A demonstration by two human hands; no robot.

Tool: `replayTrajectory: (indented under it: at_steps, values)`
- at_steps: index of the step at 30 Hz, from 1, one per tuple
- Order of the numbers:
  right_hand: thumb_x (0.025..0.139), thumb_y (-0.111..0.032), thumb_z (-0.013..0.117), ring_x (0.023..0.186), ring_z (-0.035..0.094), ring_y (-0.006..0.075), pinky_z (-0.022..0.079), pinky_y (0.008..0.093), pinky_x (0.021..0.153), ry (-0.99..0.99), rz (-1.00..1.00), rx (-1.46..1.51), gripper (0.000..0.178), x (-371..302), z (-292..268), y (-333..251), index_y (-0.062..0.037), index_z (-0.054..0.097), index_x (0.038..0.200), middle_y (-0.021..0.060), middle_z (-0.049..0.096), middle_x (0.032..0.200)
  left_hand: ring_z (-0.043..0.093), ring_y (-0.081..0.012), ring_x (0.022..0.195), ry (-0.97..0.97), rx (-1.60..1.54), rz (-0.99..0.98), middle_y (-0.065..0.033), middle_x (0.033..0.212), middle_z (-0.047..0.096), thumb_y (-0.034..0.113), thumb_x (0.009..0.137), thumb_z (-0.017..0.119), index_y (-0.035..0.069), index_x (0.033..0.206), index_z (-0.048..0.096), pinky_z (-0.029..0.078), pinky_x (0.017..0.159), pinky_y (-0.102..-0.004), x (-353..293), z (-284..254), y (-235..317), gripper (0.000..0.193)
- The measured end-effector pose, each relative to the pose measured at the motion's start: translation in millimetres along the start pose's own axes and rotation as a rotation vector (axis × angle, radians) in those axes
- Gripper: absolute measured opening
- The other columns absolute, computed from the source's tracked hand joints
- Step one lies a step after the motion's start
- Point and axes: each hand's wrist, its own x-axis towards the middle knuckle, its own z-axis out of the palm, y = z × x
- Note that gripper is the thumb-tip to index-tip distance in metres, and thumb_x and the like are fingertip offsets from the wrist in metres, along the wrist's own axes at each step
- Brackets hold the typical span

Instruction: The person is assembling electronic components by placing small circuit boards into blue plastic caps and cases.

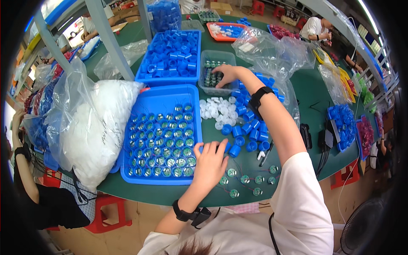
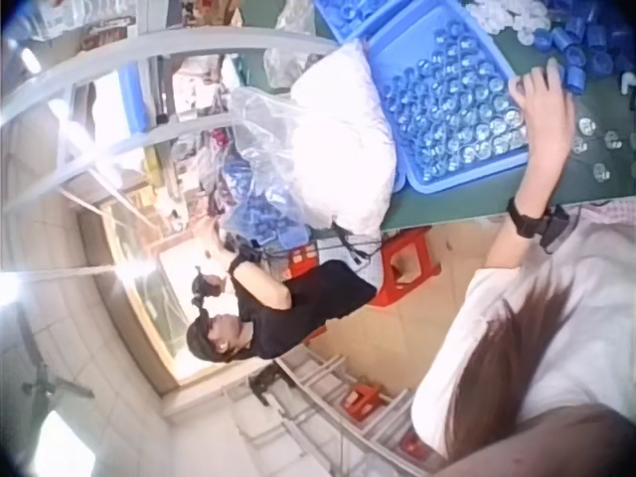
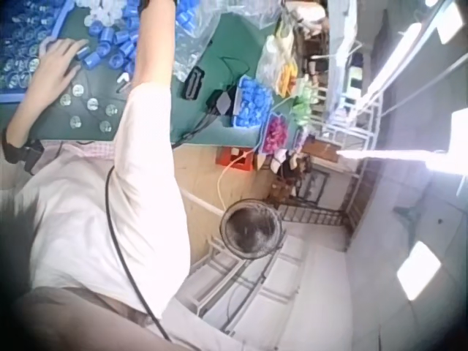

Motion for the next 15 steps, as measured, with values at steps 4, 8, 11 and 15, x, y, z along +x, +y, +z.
replayTrajectory:
  at_steps: [4, 8, 11, 15]
  values:
    - [0.070, -0.042, 0.074, 0.088, 0.062, 0.0280, 0.048, 0.0378, 0.076, 0.115, -0.004, 0.231, 0.044, 6, -19, 5, -0.0076, 0.068, 0.098, 0.0132, 0.065, 0.094, 0.052, -0.0240, 0.099, -0.012, -0.005, -0.015, -0.0094, 0.099, 0.054, 0.015, 0.077, 0.065, 0.007, 0.121, 0.049, 0.027, 0.094, -0.0456, 0, -1, 1, 0.047]
    - [0.075, -0.032, 0.067, 0.076, 0.064, 0.0339, 0.050, 0.0433, 0.070, 0.571, 0.042, 0.029, 0.030, 19, -10, 9, -0.0024, 0.065, 0.070, 0.0151, 0.066, 0.075, 0.052, -0.0236, 0.098, -0.007, -0.033, -0.018, -0.0092, 0.099, 0.055, 0.016, 0.077, 0.065, 0.007, 0.121, 0.050, 0.027, 0.093, -0.0455, 0, -2, -1, 0.047]
    - [0.079, -0.031, 0.063, 0.094, 0.059, 0.0358, 0.046, 0.0457, 0.082, 0.479, -0.019, -0.082, 0.032, 27, 12, 16, -0.0022, 0.061, 0.093, 0.0187, 0.062, 0.098, 0.052, -0.0231, 0.098, -0.013, -0.036, -0.019, -0.0088, 0.100, 0.055, 0.016, 0.077, 0.065, 0.007, 0.121, 0.051, 0.027, 0.093, -0.0452, 1, -3, 0, 0.047]
    - [0.078, -0.039, 0.064, 0.107, 0.054, 0.0345, 0.040, 0.0484, 0.091, 0.299, 0.078, -0.110, 0.044, 34, 10, 12, -0.0028, 0.061, 0.101, 0.0173, 0.055, 0.117, 0.053, -0.0224, 0.098, -0.010, -0.045, -0.038, -0.0077, 0.101, 0.055, 0.015, 0.077, 0.066, 0.007, 0.119, 0.052, 0.027, 0.093, -0.0447, 1, -4, -2, 0.046]
